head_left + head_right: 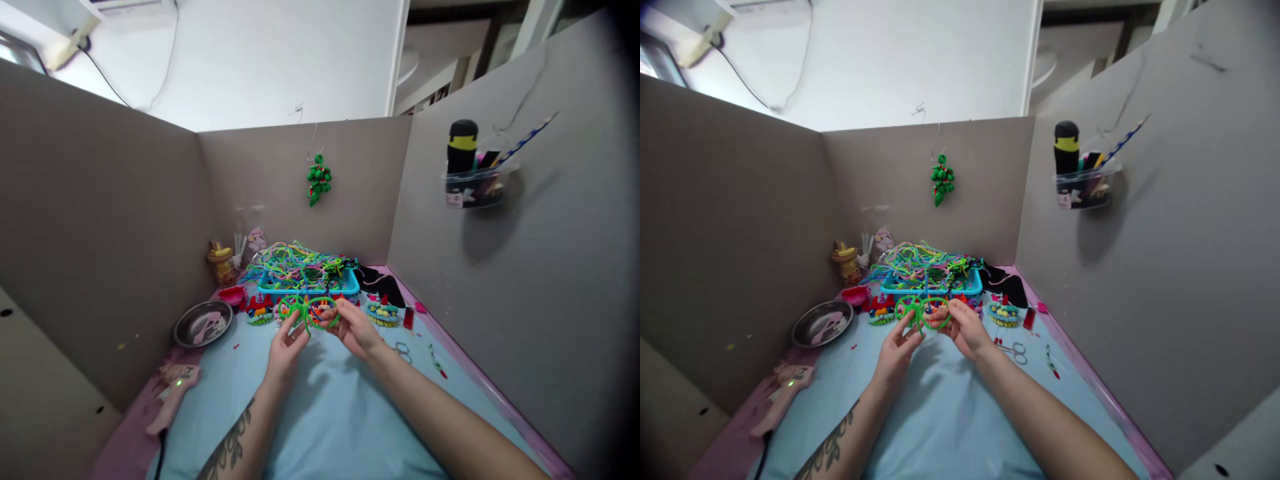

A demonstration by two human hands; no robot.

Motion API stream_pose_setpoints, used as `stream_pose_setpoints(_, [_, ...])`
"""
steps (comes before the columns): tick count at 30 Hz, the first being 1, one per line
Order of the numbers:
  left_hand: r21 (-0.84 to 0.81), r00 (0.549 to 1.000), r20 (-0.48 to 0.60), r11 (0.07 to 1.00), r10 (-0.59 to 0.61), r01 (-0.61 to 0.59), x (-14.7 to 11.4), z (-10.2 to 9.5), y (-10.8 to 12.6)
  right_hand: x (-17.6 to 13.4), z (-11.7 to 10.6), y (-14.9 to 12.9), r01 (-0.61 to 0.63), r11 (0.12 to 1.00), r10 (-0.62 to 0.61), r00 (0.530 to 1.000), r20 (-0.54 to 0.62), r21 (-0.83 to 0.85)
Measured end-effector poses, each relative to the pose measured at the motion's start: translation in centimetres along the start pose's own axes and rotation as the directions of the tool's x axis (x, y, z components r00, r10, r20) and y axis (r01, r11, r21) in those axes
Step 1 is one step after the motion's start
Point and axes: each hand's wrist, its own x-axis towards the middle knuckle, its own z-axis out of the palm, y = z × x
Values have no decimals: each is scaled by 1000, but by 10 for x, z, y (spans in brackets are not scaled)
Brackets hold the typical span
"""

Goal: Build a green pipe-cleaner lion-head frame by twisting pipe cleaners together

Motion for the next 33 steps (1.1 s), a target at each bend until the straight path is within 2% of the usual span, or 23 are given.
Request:
stream_pose_setpoints(4, [81,999,-16,996,-43,44,-1,0,-2,-5,-4,18,3,994,1,999,-42,105])
stream_pose_setpoints(7, [120,998,-54,993,-16,22,3,-4,-1,-2,-13,21,35,993,-26,997,-79,110])
stream_pose_setpoints(9, [154,995,-101,988,16,-1,6,-8,2,0,-21,19,103,995,-101,988,-119,12])
stream_pose_setpoints(11, [201,985,-164,979,48,-15,9,-13,5,0,-29,15,169,968,-195,972,-133,-184])
stream_pose_setpoints(13, [249,968,-235,968,87,-27,12,-17,8,-1,-38,8,200,877,-261,962,-84,-437])
stream_pose_setpoints(14, [273,959,-261,962,105,-31,14,-20,9,-2,-43,5,212,799,-281,959,-39,-563])
stream_pose_setpoints(16, [312,949,-286,949,135,-41,16,-25,11,-3,-54,-4,237,586,-304,951,60,-775])
stream_pose_setpoints(19, [345,941,-288,936,179,-73,20,-33,13,-6,-73,-18,262,315,-260,948,182,-912])
stream_pose_setpoints(21, [360,934,-288,928,212,-99,22,-38,14,-6,-87,-27,221,190,-279,946,164,-956])
stream_pose_setpoints(24, [389,932,-284,915,227,-104,24,-41,14,-6,-106,-36,119,49,-329,939,97,-992])
stream_pose_setpoints(28, [438,958,-214,896,189,-79,23,-39,13,-4,-121,-36,73,-81,-287,953,93,-994])
stream_pose_setpoints(31, [443,983,-136,895,126,-53,20,-31,5,-4,-111,-28,64,-175,-333,935,120,-983])
stream_pose_setpoints(33, [457,992,-64,887,105,-65,16,-24,-2,-7,-91,-19,153,-158,-432,877,208,-975])
